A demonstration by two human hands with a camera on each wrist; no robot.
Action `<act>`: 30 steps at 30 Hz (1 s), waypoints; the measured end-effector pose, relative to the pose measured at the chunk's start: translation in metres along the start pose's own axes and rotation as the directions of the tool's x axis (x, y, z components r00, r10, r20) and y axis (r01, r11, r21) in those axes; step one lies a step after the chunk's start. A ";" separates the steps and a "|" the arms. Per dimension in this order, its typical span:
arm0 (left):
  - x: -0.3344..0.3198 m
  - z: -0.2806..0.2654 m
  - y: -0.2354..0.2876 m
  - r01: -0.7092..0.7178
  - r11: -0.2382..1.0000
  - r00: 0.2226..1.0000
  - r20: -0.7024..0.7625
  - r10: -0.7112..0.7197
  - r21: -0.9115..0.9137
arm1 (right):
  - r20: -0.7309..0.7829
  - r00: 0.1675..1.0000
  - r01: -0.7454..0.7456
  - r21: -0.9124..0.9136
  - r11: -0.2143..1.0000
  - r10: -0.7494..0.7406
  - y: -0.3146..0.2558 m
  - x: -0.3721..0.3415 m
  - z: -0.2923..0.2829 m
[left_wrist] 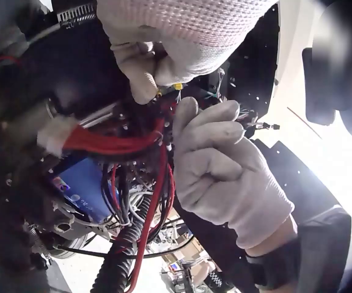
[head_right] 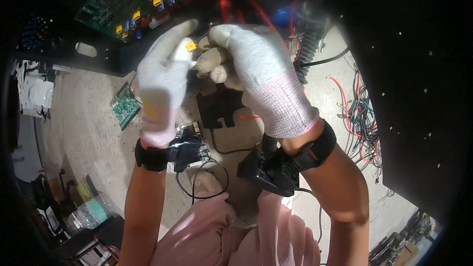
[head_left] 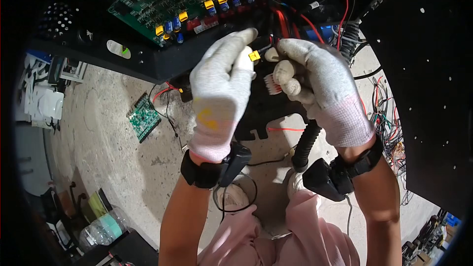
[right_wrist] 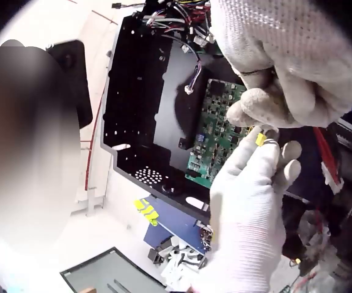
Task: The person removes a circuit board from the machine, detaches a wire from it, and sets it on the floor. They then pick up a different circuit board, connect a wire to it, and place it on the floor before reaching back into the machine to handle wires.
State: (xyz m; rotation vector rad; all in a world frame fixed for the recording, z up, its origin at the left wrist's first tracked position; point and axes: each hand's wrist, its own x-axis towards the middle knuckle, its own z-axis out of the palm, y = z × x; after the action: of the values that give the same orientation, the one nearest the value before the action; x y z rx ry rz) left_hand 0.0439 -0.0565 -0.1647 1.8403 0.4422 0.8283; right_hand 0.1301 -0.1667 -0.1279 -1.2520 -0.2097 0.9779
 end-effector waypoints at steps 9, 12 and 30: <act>-0.006 0.013 -0.001 -0.219 0.895 0.963 -0.061 0.262 0.389 | -0.184 0.975 0.076 -0.249 0.965 -0.124 -0.021 -0.025 -0.029; -0.001 0.009 0.012 -0.278 0.793 0.926 -0.067 0.371 0.543 | -0.204 0.976 0.034 -0.196 0.980 -0.075 -0.004 -0.027 -0.044; 0.051 0.009 0.006 -0.063 0.860 0.994 -0.048 0.102 0.506 | 0.079 0.776 0.571 -0.510 0.644 -0.626 -0.013 0.001 -0.050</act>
State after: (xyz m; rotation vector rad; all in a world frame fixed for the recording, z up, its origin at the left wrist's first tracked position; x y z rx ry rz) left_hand 0.0854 -0.0323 -0.1444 2.3310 0.6810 0.8984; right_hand 0.1683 -0.2012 -0.1348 -1.5614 -0.7991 0.2582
